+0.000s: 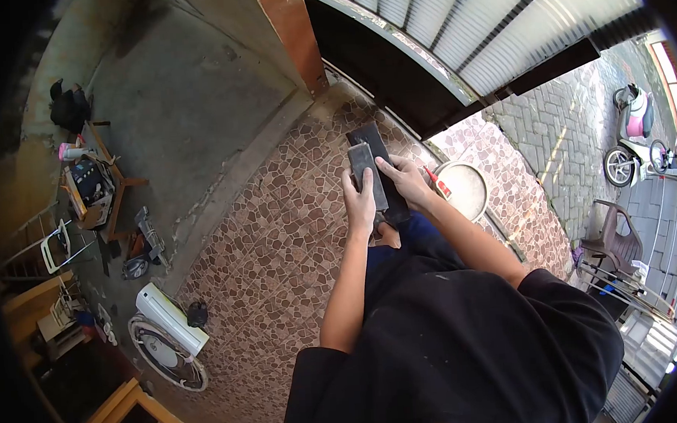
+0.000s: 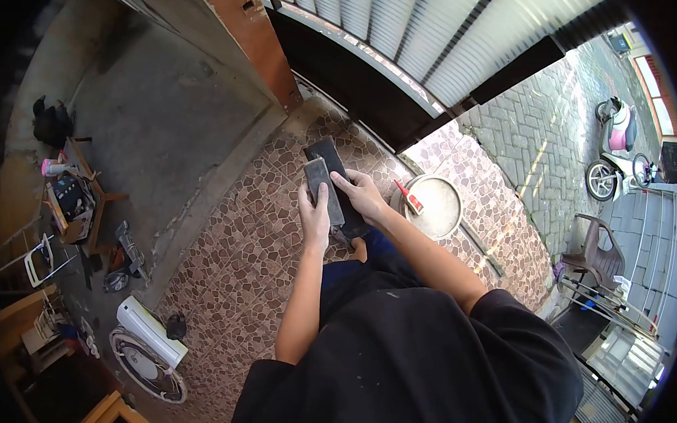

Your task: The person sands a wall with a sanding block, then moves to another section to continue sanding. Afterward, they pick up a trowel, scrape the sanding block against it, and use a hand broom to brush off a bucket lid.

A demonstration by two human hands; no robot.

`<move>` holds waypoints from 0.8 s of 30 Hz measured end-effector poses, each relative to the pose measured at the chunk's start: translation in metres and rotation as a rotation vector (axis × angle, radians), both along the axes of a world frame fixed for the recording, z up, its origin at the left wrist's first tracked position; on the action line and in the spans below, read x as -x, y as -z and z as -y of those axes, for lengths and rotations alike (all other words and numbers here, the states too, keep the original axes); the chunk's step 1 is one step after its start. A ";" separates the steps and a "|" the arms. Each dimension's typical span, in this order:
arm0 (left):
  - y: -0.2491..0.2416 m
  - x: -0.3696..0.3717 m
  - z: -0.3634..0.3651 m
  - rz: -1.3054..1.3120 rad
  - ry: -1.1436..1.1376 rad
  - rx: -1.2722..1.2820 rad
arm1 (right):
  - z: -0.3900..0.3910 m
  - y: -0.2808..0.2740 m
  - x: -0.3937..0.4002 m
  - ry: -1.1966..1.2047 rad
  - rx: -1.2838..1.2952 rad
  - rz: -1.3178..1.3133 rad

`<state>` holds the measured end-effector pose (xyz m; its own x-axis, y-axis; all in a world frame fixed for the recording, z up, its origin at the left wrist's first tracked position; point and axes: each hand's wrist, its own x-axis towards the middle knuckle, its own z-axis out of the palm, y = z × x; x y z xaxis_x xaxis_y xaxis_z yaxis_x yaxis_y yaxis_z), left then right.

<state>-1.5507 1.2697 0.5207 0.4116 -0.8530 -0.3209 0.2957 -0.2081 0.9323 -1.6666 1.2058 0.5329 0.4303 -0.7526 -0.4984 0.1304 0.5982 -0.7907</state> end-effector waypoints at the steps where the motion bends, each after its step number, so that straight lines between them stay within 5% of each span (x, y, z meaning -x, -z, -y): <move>1: -0.007 -0.008 0.000 0.020 -0.035 -0.006 | 0.002 -0.002 -0.008 -0.008 0.025 -0.014; 6: -0.014 -0.035 0.000 -0.023 -0.127 -0.080 | 0.004 -0.006 -0.039 -0.099 0.228 -0.168; 10: -0.019 -0.048 0.010 -0.111 -0.162 -0.056 | 0.005 0.002 -0.062 0.119 0.388 -0.365; 14: -0.023 -0.069 0.041 -0.117 -0.099 -0.028 | 0.033 0.004 -0.083 0.014 0.440 -0.305; 22: -0.032 -0.128 0.130 -0.069 -0.001 0.031 | 0.121 -0.042 -0.129 -0.086 0.406 -0.214; 24: -0.034 -0.143 0.152 -0.091 0.077 0.002 | 0.145 -0.032 -0.137 -0.092 0.161 -0.050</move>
